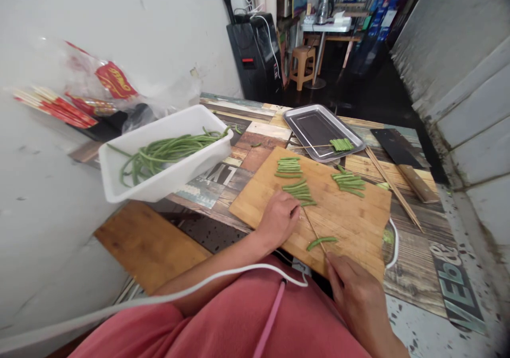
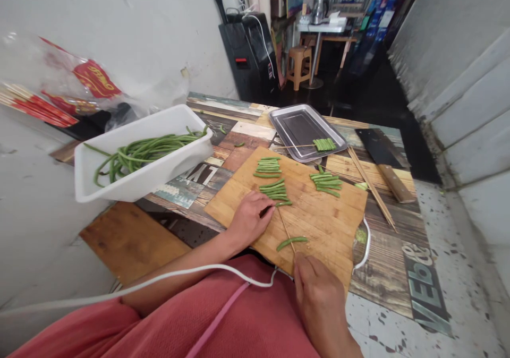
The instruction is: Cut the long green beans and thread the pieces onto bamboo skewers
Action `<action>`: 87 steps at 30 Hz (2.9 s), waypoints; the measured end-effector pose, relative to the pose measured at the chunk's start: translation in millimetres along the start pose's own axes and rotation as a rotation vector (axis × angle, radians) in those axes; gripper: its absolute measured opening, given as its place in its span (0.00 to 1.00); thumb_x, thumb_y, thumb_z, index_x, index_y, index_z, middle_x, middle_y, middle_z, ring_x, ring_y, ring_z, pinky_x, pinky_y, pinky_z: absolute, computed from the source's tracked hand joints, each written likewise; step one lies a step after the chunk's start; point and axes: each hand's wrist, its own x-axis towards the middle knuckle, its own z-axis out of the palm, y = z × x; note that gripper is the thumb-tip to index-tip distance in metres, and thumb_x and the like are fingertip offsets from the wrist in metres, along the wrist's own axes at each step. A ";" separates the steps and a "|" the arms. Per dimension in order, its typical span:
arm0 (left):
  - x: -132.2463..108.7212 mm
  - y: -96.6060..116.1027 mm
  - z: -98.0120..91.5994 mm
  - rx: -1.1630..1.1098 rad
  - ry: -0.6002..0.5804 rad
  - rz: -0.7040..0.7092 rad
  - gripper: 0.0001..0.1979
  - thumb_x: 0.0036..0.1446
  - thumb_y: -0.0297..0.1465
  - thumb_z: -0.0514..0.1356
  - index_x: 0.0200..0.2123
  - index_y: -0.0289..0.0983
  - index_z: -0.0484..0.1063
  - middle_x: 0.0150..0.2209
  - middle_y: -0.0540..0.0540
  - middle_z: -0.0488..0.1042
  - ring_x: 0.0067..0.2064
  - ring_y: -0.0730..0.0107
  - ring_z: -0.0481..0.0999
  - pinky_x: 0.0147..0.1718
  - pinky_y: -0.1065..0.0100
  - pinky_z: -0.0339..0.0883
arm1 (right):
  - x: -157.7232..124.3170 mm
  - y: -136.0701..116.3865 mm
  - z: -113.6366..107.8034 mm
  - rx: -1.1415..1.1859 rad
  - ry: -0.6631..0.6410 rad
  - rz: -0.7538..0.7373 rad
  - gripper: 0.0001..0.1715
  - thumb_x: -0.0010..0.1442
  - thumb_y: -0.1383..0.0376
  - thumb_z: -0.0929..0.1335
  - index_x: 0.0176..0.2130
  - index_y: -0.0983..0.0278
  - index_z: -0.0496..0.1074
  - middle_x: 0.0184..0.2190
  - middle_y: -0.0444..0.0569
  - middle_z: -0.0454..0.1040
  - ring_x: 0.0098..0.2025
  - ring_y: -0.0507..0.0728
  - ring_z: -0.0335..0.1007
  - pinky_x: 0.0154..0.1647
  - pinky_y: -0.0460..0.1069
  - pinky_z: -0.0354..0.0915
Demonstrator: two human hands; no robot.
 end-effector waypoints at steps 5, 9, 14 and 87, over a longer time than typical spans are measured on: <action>2.0 1.0 -1.6 -0.013 -0.015 0.015 0.08 0.56 0.23 0.55 0.32 0.33 0.74 0.32 0.42 0.74 0.35 0.65 0.70 0.37 0.62 0.66 | 2.7 0.1 -0.5 -0.001 -0.005 -0.015 0.12 0.65 0.68 0.59 0.36 0.66 0.70 0.22 0.44 0.67 0.25 0.51 0.64 0.27 0.46 0.56; 2.5 1.9 -2.3 -0.004 -0.035 0.008 0.09 0.56 0.23 0.54 0.32 0.34 0.74 0.32 0.43 0.73 0.36 0.65 0.70 0.38 0.62 0.67 | 4.6 0.4 -0.7 0.003 -0.012 -0.023 0.12 0.65 0.69 0.59 0.35 0.66 0.70 0.22 0.44 0.67 0.25 0.51 0.64 0.27 0.46 0.56; 2.7 1.8 -3.0 -0.019 -0.045 0.015 0.10 0.56 0.23 0.53 0.33 0.34 0.75 0.32 0.42 0.73 0.36 0.64 0.70 0.38 0.62 0.67 | 4.3 2.0 0.8 -0.019 -0.022 -0.048 0.12 0.64 0.70 0.59 0.37 0.66 0.70 0.23 0.45 0.68 0.26 0.52 0.65 0.28 0.46 0.58; 3.9 59.8 -18.8 -1.365 -0.402 -1.122 0.19 0.29 0.35 0.73 0.18 0.31 0.67 0.17 0.56 0.59 0.19 0.85 0.52 0.17 0.75 0.38 | 2.3 -17.6 -8.4 -0.146 0.205 -0.076 0.12 0.59 0.75 0.63 0.45 0.70 0.67 0.29 0.49 0.71 0.32 0.53 0.67 0.37 0.48 0.62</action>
